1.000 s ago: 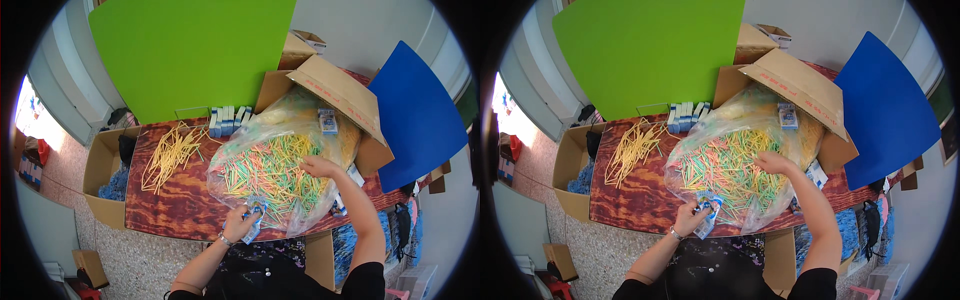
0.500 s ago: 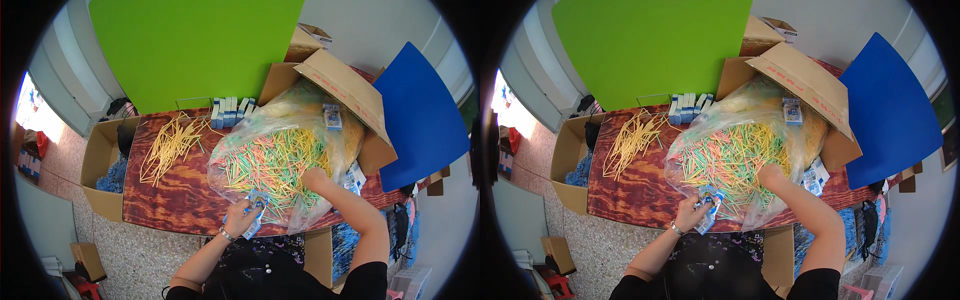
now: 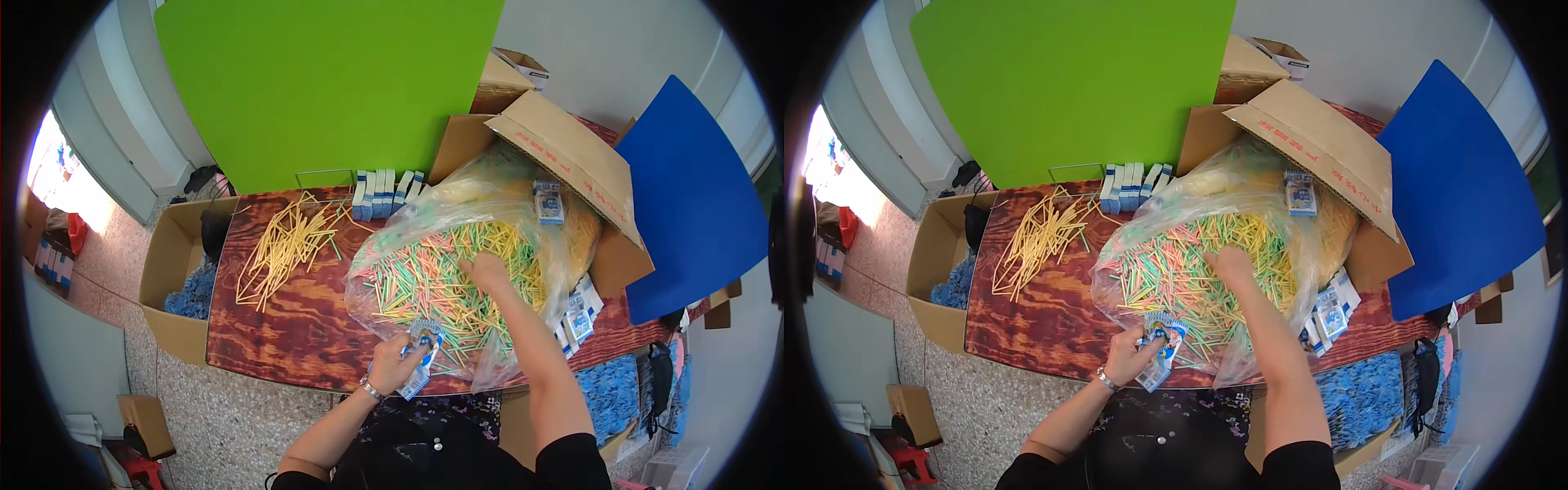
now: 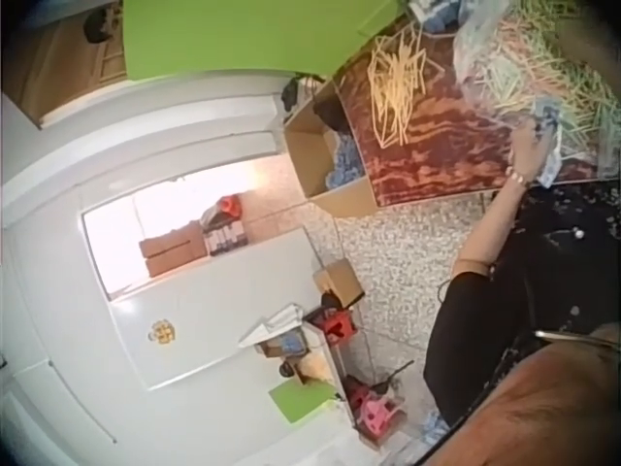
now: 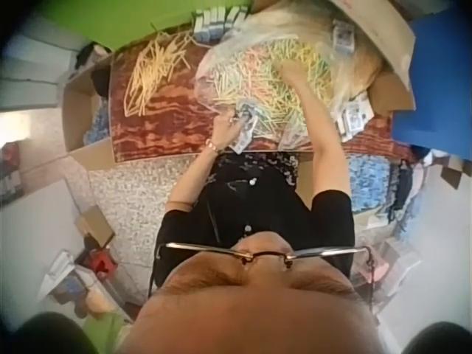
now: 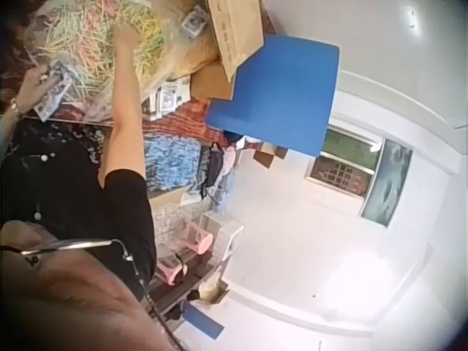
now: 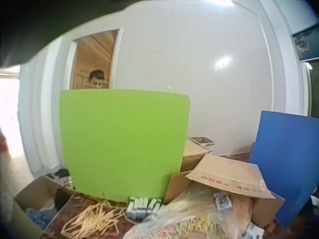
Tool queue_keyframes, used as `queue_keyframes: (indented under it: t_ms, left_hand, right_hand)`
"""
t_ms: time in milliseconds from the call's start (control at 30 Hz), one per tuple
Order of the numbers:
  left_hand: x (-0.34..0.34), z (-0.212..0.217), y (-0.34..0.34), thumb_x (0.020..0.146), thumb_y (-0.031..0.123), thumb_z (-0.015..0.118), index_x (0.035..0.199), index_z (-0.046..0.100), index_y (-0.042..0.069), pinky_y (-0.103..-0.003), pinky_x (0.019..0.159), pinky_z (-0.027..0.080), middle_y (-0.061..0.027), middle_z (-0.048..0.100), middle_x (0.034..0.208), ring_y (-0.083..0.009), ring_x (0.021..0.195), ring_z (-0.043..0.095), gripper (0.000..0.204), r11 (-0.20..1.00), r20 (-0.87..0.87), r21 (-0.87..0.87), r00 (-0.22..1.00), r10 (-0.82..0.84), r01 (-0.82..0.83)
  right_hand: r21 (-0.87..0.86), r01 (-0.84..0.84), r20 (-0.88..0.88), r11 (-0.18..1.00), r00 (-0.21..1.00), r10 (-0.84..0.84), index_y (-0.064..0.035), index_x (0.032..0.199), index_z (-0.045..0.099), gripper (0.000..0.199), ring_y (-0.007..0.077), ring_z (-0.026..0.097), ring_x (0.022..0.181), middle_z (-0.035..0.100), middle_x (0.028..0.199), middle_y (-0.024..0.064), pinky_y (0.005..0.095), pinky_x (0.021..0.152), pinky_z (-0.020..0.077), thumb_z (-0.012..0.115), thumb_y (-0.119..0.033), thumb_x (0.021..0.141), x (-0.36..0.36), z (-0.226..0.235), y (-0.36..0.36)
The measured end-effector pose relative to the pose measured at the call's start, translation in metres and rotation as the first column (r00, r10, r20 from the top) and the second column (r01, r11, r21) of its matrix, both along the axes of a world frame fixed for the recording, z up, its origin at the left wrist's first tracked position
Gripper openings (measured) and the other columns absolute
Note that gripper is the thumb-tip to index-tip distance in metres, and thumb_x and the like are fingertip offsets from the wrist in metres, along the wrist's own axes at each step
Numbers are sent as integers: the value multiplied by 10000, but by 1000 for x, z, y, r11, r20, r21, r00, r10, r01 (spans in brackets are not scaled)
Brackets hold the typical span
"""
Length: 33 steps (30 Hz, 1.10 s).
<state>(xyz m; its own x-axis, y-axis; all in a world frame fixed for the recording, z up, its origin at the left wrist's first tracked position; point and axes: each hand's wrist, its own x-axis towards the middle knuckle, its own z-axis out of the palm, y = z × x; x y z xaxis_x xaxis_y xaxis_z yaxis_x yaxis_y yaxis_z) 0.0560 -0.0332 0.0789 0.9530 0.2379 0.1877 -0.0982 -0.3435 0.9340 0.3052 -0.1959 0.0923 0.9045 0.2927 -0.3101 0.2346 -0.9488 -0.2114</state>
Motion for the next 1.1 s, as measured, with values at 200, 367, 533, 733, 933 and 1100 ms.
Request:
queue_keyframes:
  t_ms: [200, 367, 533, 733, 933, 1100]
  left_hand:
    - [1, 11, 0, 814, 235, 731, 712, 536, 1, -361, 526, 427, -159, 530, 638, -291, 547, 548, 321, 999, -38, 37, 999, -7, 8]
    - [3, -1, 1, 816, 231, 728, 729, 538, -1, -364, 529, 429, -165, 538, 650, -296, 550, 546, 312, 1000, -9, -22, 1000, 1, -1]
    - [7, 19, -2, 821, 215, 717, 769, 568, -3, -378, 559, 447, -172, 564, 686, -318, 609, 582, 269, 997, -20, 66, 999, -32, 33]
    - [17, 28, -5, 812, 162, 697, 839, 604, -3, -418, 658, 478, -172, 611, 789, -351, 755, 608, 190, 978, 26, 173, 992, -126, 120]
    - [11, 34, 0, 727, 69, 661, 864, 609, 28, -390, 659, 498, -105, 601, 801, -292, 780, 594, 152, 896, 308, 444, 941, -141, -11]
    - [16, 48, 7, 726, 177, 579, 876, 623, 47, -325, 628, 476, -45, 616, 894, -226, 920, 584, 203, 458, 192, 889, 889, -415, 22]
  right_hand:
    - [38, -54, 39, 998, 998, 52, 49, 1046, 620, 519, 401, 645, 900, 663, 990, 238, 467, 819, 502, 571, -449, 904, 27, -26, -25]
    - [637, 188, -210, 747, 975, -67, -29, 1008, 583, 352, 193, 578, 699, 647, 870, 98, 335, 601, 465, 523, -375, 974, 25, 1, -67]
    - [697, 625, -671, 350, 742, 11, -100, 927, 539, 244, 69, 474, 591, 535, 707, -26, 223, 481, 341, 521, -335, 992, -8, 25, -66]
    - [319, -42, 76, 947, 997, 18, 6, 989, 588, 380, 317, 655, 775, 664, 831, 181, 424, 679, 511, 563, -370, 935, 3, -11, -48]
    - [41, -49, 128, 998, 991, 44, 45, 939, 644, 385, 411, 660, 849, 662, 901, 267, 482, 758, 525, 567, -329, 897, -2, -34, 10]
    - [411, 45, -16, 911, 999, -42, 1, 1002, 592, 284, 240, 632, 597, 640, 756, 158, 339, 480, 477, 507, -259, 926, 10, -15, -29]
